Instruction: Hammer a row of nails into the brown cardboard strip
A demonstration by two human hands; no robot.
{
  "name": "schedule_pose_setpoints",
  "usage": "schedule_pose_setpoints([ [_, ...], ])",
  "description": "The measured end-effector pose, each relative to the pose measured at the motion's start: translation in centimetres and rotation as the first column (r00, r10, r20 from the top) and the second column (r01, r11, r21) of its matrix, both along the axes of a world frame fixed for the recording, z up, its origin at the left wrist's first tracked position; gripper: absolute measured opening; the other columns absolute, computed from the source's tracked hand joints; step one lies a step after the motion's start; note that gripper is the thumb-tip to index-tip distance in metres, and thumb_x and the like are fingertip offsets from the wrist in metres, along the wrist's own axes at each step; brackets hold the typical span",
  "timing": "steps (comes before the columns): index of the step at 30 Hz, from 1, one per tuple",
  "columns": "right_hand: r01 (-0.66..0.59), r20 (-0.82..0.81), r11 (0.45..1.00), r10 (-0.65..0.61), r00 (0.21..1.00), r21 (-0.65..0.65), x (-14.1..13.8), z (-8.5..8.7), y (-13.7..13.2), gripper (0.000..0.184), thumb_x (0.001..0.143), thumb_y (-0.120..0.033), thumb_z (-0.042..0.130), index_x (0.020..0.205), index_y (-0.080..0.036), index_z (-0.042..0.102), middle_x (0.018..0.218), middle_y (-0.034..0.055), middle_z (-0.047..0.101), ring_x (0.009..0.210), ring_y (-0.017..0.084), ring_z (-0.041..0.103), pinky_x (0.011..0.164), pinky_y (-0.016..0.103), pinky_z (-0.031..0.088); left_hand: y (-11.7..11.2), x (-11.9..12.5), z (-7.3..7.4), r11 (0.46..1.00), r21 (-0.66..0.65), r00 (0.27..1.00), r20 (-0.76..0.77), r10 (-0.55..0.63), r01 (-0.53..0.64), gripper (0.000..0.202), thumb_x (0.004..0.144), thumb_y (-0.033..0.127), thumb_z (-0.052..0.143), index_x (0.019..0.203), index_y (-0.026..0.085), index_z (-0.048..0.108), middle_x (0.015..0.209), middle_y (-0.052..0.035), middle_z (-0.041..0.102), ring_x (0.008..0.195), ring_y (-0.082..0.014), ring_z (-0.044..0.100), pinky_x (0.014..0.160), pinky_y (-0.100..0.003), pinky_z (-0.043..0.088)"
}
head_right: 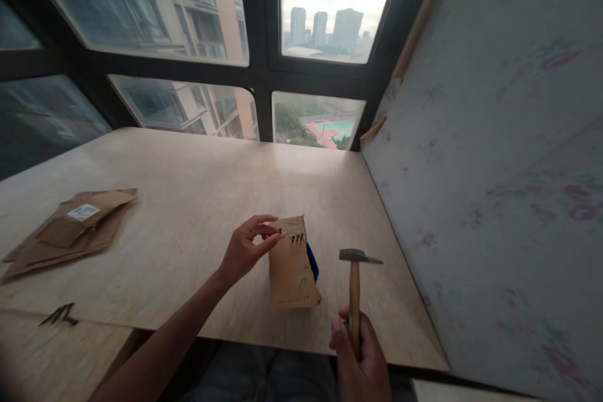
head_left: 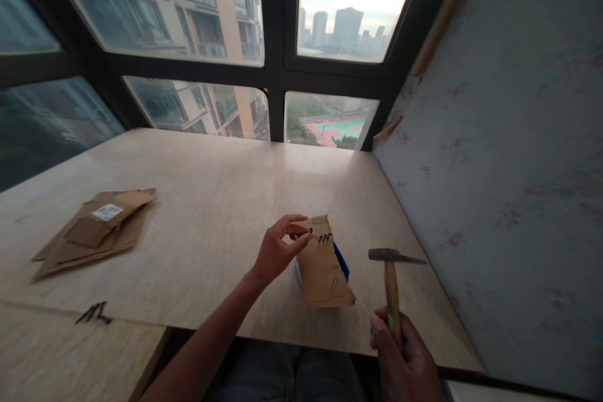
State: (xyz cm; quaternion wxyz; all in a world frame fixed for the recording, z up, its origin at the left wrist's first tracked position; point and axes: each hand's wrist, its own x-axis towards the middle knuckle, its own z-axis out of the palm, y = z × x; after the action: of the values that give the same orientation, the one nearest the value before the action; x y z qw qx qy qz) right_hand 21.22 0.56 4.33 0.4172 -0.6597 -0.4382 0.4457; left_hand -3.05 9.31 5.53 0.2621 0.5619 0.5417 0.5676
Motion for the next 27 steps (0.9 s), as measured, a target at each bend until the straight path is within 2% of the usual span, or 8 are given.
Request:
schedule_pose_setpoints([
  [3,0.017,-0.006,0.999,-0.017,1.000,-0.036,-0.2,0.0,0.2,0.048,0.076,-0.062,0.065,0.098,-0.020,0.061,0.061,-0.0058,0.053,0.036,0.008,0.039,0.030,0.019,0.025,0.7,0.2,-0.7,1.000,0.013,0.998,-0.063,-0.013,0.014,0.037,0.079,0.024,0.072,0.115,0.020,0.065,0.082,-0.0036,0.077,0.072,-0.0160,0.072,0.068,-0.028,0.058],
  [8,-0.001,0.004,0.997,0.001,1.000,-0.076,-0.5,0.1,0.7,0.049,0.077,-0.065,0.063,0.099,-0.020,0.062,0.063,-0.0040,0.056,0.037,0.009,0.041,0.031,0.019,0.025,1.0,-0.2,-1.5,1.000,-0.019,0.994,-0.111,-0.021,0.019,0.035,0.080,0.027,0.073,0.113,0.021,0.067,0.085,-0.0049,0.077,0.074,-0.0178,0.072,0.074,-0.032,0.057],
  [12,-0.015,-0.001,0.993,0.015,1.000,-0.115,-0.8,0.3,0.9,0.051,0.078,-0.067,0.062,0.100,-0.021,0.062,0.062,-0.0038,0.056,0.036,0.009,0.041,0.030,0.019,0.024,1.1,-0.3,-2.0,1.000,0.024,0.965,-0.261,0.018,-0.012,0.034,0.082,0.030,0.073,0.115,0.024,0.067,0.082,-0.0038,0.078,0.084,-0.0219,0.070,0.087,-0.042,0.051],
  [15,-0.028,-0.026,0.990,0.025,0.999,-0.137,-1.0,0.4,0.8,0.052,0.079,-0.067,0.061,0.102,-0.020,0.061,0.060,-0.0051,0.054,0.033,0.007,0.037,0.029,0.019,0.021,1.0,-0.3,-2.3,0.998,0.060,0.944,-0.330,0.021,-0.001,0.033,0.084,0.030,0.072,0.117,0.025,0.067,0.084,-0.0036,0.078,0.086,-0.0221,0.068,0.091,-0.044,0.046],
  [22,-0.054,-0.074,0.988,0.044,0.996,-0.147,-1.2,0.3,1.0,0.048,0.082,-0.064,0.059,0.103,-0.020,0.057,0.059,-0.0080,0.049,0.029,0.004,0.031,0.026,0.017,0.021,0.8,-0.1,-2.8,0.996,0.084,0.935,-0.354,0.026,0.004,0.028,0.085,0.028,0.071,0.113,0.027,0.068,0.093,-0.0044,0.078,0.090,-0.0217,0.068,0.095,-0.046,0.041],
  [27,-0.074,-0.102,0.983,0.057,0.993,-0.165,-1.6,0.3,1.2,0.049,0.082,-0.065,0.059,0.103,-0.021,0.055,0.067,-0.0055,0.055,0.028,0.003,0.033,0.024,0.015,0.022,0.9,0.1,-3.1,0.991,0.137,0.936,-0.349,0.049,-0.001,0.018,0.087,0.028,0.069,0.105,0.028,0.072,0.090,-0.0043,0.077,0.089,-0.0206,0.068,0.092,-0.044,0.043],
])
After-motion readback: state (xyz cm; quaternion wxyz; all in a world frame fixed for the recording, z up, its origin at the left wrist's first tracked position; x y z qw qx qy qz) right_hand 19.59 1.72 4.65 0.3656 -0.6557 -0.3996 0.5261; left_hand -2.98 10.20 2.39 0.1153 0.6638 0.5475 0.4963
